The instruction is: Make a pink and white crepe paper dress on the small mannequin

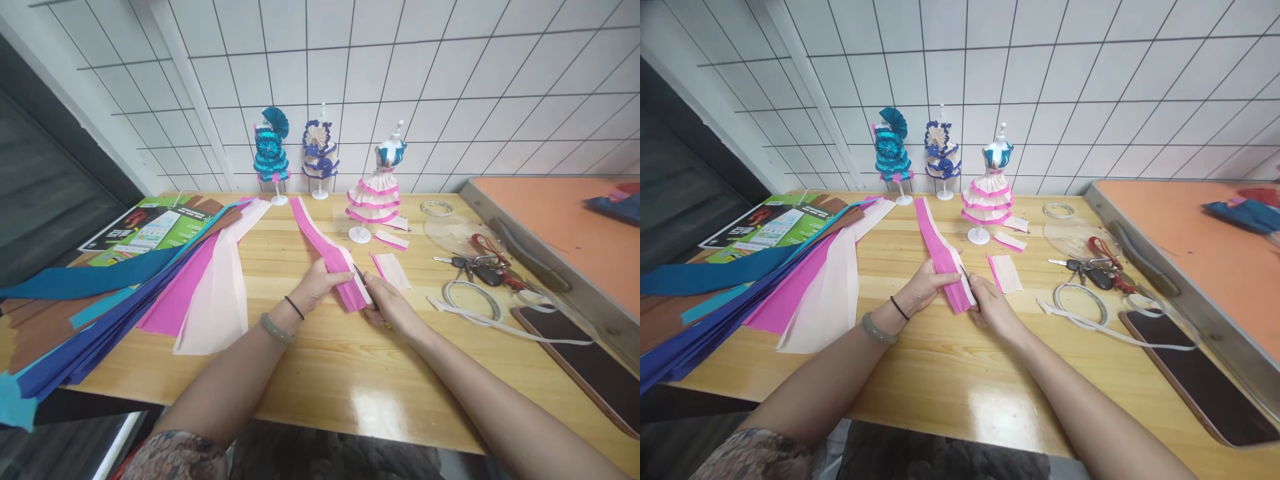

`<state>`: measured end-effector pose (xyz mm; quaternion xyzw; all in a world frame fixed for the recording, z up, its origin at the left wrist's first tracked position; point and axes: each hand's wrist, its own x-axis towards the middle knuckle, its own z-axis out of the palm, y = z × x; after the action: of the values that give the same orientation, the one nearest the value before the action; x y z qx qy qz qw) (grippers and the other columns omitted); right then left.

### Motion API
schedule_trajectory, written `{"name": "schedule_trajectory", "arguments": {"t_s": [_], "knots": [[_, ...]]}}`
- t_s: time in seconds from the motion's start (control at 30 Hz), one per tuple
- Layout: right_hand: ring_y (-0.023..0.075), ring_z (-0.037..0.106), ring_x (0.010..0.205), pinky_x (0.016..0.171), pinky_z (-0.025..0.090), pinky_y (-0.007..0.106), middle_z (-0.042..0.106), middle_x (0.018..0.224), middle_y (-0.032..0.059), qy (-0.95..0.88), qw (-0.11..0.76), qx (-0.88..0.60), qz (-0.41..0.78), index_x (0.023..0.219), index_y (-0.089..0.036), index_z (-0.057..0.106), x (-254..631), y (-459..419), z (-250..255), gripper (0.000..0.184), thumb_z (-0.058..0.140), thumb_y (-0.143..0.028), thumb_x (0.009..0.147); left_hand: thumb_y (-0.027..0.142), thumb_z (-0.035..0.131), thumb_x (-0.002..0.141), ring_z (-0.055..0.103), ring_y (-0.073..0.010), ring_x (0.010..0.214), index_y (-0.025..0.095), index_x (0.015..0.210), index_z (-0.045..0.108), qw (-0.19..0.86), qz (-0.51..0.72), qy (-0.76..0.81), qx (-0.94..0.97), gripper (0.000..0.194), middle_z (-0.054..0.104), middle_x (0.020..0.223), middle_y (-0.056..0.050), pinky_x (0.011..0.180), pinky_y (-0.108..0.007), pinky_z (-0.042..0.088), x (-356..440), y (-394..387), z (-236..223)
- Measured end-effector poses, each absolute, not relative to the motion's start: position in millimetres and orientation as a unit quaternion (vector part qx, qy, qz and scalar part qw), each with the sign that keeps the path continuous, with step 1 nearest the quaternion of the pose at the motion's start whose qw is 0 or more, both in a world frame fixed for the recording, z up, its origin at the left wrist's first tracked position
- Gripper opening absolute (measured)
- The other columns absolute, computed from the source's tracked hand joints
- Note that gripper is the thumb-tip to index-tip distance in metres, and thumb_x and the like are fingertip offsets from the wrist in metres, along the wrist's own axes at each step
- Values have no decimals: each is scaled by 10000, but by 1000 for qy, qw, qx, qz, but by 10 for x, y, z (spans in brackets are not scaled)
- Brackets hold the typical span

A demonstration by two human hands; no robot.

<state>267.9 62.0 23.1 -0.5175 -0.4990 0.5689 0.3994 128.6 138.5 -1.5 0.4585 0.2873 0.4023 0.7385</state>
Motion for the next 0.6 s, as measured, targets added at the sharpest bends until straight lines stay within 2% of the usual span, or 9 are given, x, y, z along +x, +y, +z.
{"name": "schedule_trajectory", "arguments": {"t_s": [0.33, 0.6], "knots": [[103, 306, 339, 374, 244, 247, 348, 372, -58, -517, 399, -562, 507, 621, -228, 393, 2662, 593, 247, 471, 311, -627, 858, 179, 786, 585, 596, -157, 860, 160, 1189, 542, 747, 380, 289, 462, 651, 663, 913, -31, 887, -348, 436, 1302, 1358, 2], [97, 299, 339, 357, 223, 240, 337, 388, -66, -461, 425, -561, 541, 640, -233, 377, 2660, 629, 177, 478, 379, -682, 804, 154, 789, 577, 601, -150, 852, 145, 1157, 551, 750, 385, 288, 454, 627, 660, 916, -38, 909, -352, 433, 1339, 1327, 18]]}}
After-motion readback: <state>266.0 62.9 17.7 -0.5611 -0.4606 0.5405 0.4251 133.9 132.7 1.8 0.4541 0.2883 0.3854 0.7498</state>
